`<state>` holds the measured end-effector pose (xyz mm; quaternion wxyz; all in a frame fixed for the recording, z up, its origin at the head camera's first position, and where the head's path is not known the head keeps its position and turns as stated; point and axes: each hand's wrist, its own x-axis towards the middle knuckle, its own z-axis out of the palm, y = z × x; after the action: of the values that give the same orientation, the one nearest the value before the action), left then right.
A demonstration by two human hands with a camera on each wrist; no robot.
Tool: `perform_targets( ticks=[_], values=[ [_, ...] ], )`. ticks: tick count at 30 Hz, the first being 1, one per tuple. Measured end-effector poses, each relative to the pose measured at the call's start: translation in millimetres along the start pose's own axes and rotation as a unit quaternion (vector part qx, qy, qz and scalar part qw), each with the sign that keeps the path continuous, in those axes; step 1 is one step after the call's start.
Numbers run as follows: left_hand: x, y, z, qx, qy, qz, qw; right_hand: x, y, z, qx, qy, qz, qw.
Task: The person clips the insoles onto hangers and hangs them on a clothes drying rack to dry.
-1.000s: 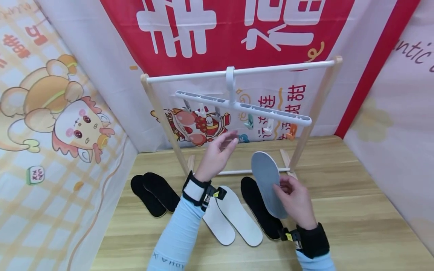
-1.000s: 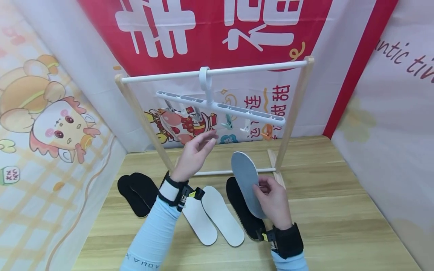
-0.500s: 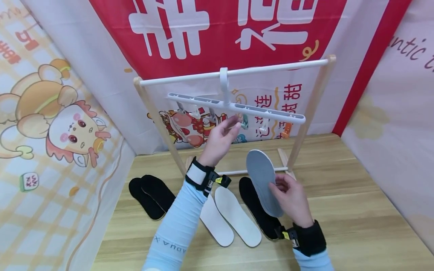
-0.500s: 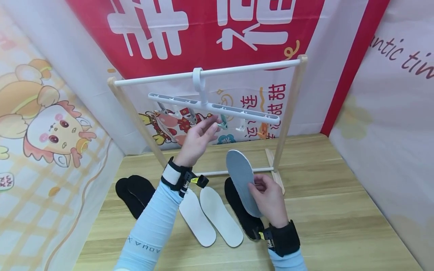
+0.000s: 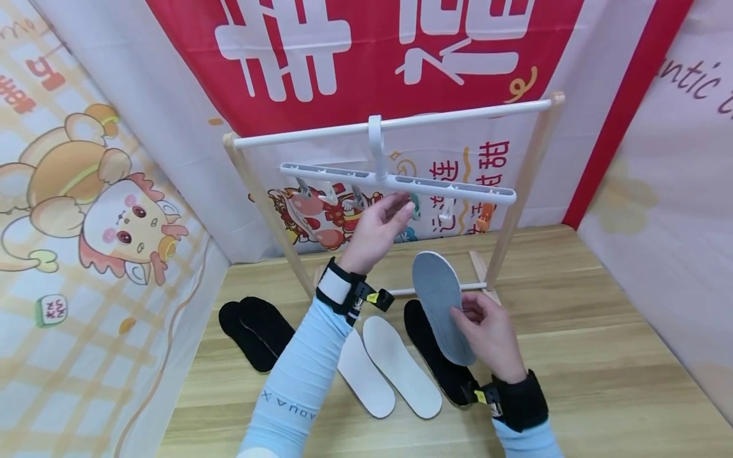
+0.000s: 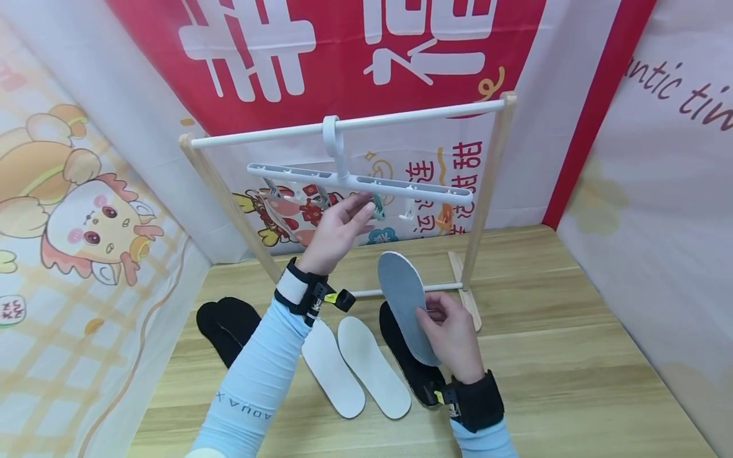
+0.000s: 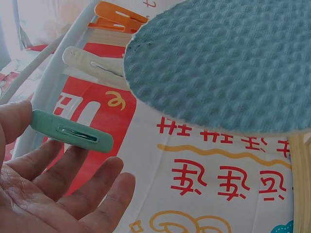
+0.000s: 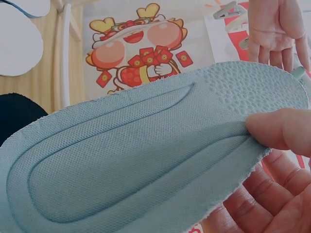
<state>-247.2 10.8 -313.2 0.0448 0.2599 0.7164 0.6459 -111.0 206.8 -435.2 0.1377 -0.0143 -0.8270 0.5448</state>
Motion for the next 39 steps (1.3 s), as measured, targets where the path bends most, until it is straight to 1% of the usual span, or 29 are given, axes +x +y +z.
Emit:
perform_targets(
  ticks=[6,14,21,28,34,39],
  values=[
    [-2.1,5.2,1.9,0.015,-0.005,0.007,0.9999,0.5,-1.3,1.6,-0.002,0.000,-0.003,1.000],
    [-6.9,14.2,4.1,0.040,-0.004,0.019,0.9990,3.1,-5.9,3.5,0.002,-0.002,-0.003,1.000],
    [-9.6,15.5,5.5,0.049,0.000,0.044,0.9978,6.1,-7.1,5.8,0.004,0.002,-0.010,1.000],
    [-11.1,16.6,11.0,0.062,0.025,0.044,0.9968,11.9,-8.0,7.4,0.012,0.012,-0.017,1.000],
    [-14.1,17.8,16.0,0.059,0.047,0.044,0.9962,15.4,-9.4,7.4,0.020,0.013,-0.014,1.000],
    [-16.2,17.6,17.2,0.053,0.056,0.045,0.9960,16.3,-9.2,8.0,0.014,0.013,-0.013,1.000]
  ],
)
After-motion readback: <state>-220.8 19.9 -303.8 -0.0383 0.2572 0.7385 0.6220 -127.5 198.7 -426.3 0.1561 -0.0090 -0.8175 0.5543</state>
